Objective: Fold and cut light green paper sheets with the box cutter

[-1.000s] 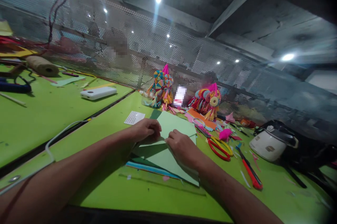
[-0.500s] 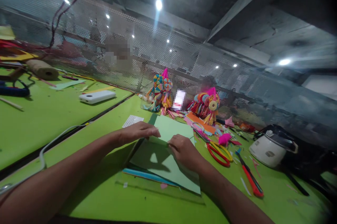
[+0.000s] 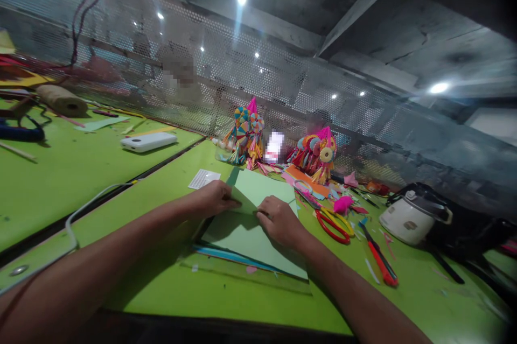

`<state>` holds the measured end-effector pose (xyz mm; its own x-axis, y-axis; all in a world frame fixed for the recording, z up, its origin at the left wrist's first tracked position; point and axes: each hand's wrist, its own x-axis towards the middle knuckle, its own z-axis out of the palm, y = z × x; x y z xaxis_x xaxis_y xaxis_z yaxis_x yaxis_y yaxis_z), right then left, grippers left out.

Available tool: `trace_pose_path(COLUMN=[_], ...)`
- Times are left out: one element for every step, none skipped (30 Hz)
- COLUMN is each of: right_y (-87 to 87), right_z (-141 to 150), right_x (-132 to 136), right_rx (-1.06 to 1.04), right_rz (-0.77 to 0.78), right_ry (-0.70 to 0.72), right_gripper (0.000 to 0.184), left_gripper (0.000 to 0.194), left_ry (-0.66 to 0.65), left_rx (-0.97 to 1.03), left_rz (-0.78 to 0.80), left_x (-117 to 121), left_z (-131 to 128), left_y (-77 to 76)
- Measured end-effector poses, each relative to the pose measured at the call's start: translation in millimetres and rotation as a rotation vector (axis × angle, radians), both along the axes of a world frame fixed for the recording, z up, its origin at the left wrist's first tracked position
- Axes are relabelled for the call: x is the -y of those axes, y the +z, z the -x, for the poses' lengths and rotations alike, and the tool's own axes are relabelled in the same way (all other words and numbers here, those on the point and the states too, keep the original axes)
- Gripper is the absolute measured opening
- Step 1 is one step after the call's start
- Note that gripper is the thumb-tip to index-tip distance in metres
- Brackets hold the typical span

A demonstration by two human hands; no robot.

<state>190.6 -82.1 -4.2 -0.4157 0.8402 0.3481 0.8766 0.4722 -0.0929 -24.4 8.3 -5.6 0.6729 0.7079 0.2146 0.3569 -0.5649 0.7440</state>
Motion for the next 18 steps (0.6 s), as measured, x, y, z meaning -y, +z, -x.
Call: trace_pose_path(right_y=[0.8,2.6,5.5,9.3,13.6,18.0,22.2,25.5,27.8,28.8,28.5,27.1,24.8,22.0,19.0,15.8,12.7,9.6], right_z=[-1,-3,-7,-11,-18,-25,-33,-42,-51,-60,-68,-74,-79,-82,-84,-85,-85,-85], right_x=[0,1,1,1,1,0,-1,-3,-5,-8,-11,-14,-17,-20,-22,-24,-25,-27], right_rx=[-0.01,-0.016,-0.014,-0.004,0.012,0.032,0.047,0.057,0.06,0.053,0.031,-0.005,-0.036,-0.071,-0.105,-0.139,-0.181,-0.228], right_rz=[0.015,0.034,0.054,0.069,0.075,0.07,0.057,0.049,0.061,0.1,0.163,0.23,0.278,0.315,0.335,0.348,0.364,0.379], right_ry=[0.012,0.026,0.034,0.024,-0.012,-0.086,-0.193,-0.314,-0.424,-0.506,-0.572,-0.614,-0.634,-0.641,-0.638,-0.628,-0.621,-0.613], right_gripper=[0.011,0.009,0.015,0.023,0.031,0.035,0.034,0.031,0.029,0.026,0.023,0.019,0.016,0.014,0.015,0.016,0.019,0.021], left_gripper=[0.027,0.026,0.027,0.027,0.029,0.03,0.032,0.034,0.035,0.036,0.037,0.037,0.037,0.037,0.037,0.036,0.036,0.035], left_ry=[0.007,0.012,0.01,0.005,0.003,0.003,0.003,0.005,0.003,0.001,0.0,0.002,0.008,0.014,0.014,0.012,0.009,0.007], left_rx=[-0.012,-0.035,-0.061,-0.077,-0.092,-0.106,-0.115,-0.117,-0.117,-0.113,-0.107,-0.102,-0.1,-0.097,-0.091,-0.084,-0.076,-0.067], left_rz=[-0.024,-0.051,-0.071,-0.079,-0.084,-0.09,-0.099,-0.109,-0.114,-0.112,-0.105,-0.099,-0.098,-0.104,-0.114,-0.126,-0.134,-0.137], left_x=[1,2,4,5,6,7,7,7,7,7,6,6,6,5,5,5,6,7], left_z=[0,0,0,0,1,0,0,0,-1,-1,-2,-2,-3,-3,-3,-3,-3,-3], left_y=[0.6,2.0,3.7,5.5,7.2,8.4,9.2,9.4,9.3,8.8,8.2,7.4,6.7,6.1,5.8,5.9,6.4,7.3])
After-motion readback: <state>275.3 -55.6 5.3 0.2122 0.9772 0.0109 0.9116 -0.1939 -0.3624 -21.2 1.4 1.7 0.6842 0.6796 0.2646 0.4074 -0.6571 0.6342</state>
